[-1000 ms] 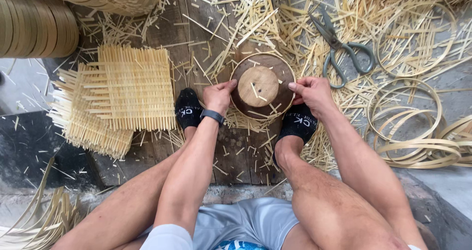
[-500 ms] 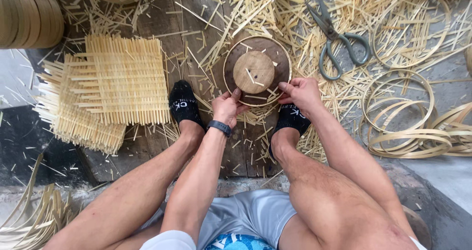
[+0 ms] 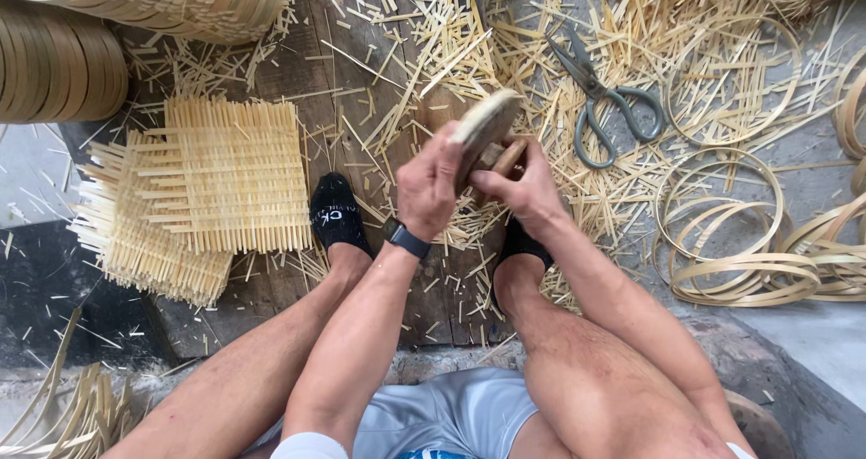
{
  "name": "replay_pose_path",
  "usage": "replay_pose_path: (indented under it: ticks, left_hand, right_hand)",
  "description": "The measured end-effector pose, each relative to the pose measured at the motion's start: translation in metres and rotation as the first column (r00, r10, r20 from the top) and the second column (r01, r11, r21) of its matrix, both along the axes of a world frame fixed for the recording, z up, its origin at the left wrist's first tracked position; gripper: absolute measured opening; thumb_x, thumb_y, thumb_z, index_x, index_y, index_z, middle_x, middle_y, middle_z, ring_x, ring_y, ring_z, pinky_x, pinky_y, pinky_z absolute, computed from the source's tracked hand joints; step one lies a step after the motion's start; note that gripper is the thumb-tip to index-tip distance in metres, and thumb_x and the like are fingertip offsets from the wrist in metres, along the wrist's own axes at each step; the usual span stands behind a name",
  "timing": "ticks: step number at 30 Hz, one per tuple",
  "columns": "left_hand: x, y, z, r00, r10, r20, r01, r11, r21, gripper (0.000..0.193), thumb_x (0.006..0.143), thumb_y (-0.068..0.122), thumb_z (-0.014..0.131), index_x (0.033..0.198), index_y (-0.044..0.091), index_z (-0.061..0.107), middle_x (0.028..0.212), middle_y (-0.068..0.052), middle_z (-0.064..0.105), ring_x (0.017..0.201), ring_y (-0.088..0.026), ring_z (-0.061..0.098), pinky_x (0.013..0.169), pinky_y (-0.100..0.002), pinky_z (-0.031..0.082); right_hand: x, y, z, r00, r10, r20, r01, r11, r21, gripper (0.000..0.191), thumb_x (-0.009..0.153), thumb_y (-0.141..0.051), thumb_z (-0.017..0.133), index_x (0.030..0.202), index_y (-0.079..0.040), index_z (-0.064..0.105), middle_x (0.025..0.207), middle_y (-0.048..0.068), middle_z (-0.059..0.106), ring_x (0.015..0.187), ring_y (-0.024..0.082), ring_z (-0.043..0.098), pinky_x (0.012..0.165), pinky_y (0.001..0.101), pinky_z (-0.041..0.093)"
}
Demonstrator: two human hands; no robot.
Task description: The person sits on the floor weaving a bamboo basket. They cut bamboo strips with scissors, weave strips into a flat mat, bend a thin bamboo rim around the woven mat, and press the mat over a round wooden form while trimming excess strips with scissors.
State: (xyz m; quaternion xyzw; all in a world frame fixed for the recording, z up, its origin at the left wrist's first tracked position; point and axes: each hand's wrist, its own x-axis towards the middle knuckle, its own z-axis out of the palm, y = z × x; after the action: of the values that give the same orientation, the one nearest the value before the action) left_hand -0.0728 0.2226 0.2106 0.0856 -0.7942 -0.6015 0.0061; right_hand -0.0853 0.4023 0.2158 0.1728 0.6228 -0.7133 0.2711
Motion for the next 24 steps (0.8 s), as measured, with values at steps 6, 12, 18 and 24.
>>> replay_pose_path:
  ticks: [6, 12, 18, 24]
  left_hand:
    - [-0.030, -0.084, -0.071, 0.912, 0.159, 0.377, -0.150, 0.987, -0.053, 0.074, 0.111, 0.063, 0.044, 0.104, -0.003, 0.076, 0.099, -0.021, 0.068, 0.089, -0.029, 0.066, 0.084, -0.040, 0.058]
    - [-0.036, -0.081, -0.084, 0.983, 0.149, -0.105, -0.181, 0.750, -0.636, 0.063, 0.105, 0.058, 0.050, 0.128, 0.002, 0.068, 0.132, -0.019, 0.067, 0.126, -0.036, 0.059, 0.106, -0.052, 0.047]
    - [0.013, -0.008, -0.072, 0.867, -0.498, -0.028, 0.268, 0.513, -0.816, 0.044, 0.089, 0.029, 0.069, 0.123, 0.002, 0.065, 0.140, -0.020, 0.062, 0.137, -0.037, 0.051, 0.118, -0.051, 0.035]
    - [-0.021, -0.061, -0.047, 0.693, -0.707, -0.141, 0.224, 0.398, -0.890, 0.041, 0.094, -0.001, 0.063, 0.135, 0.004, 0.064, 0.142, -0.014, 0.064, 0.137, -0.028, 0.055, 0.119, -0.044, 0.043]
  right_hand:
    - [-0.006, 0.073, -0.016, 0.992, -0.055, -0.117, 0.037, 0.988, -0.149, 0.113, 0.068, -0.047, 0.081, 0.159, 0.001, 0.035, 0.112, 0.015, 0.058, 0.091, 0.028, 0.065, 0.077, 0.0413, 0.060]
    - [-0.029, 0.098, -0.059, 0.984, 0.133, -0.120, 0.049, 0.443, 0.895, 0.108, 0.057, -0.041, 0.096, 0.145, -0.014, 0.038, 0.134, 0.019, 0.044, 0.127, 0.040, 0.047, 0.105, 0.0550, 0.045]
    - [-0.023, 0.096, -0.093, 0.963, 0.268, -0.010, -0.068, 0.283, 0.957, 0.110, 0.060, -0.038, 0.094, 0.149, -0.016, 0.033, 0.138, 0.020, 0.036, 0.131, 0.043, 0.037, 0.108, 0.0586, 0.038]
    - [-0.026, 0.097, -0.102, 0.944, 0.327, -0.041, -0.035, 0.224, 0.974, 0.115, 0.060, -0.044, 0.096, 0.148, -0.012, 0.029, 0.136, 0.020, 0.035, 0.131, 0.044, 0.035, 0.112, 0.0558, 0.035]
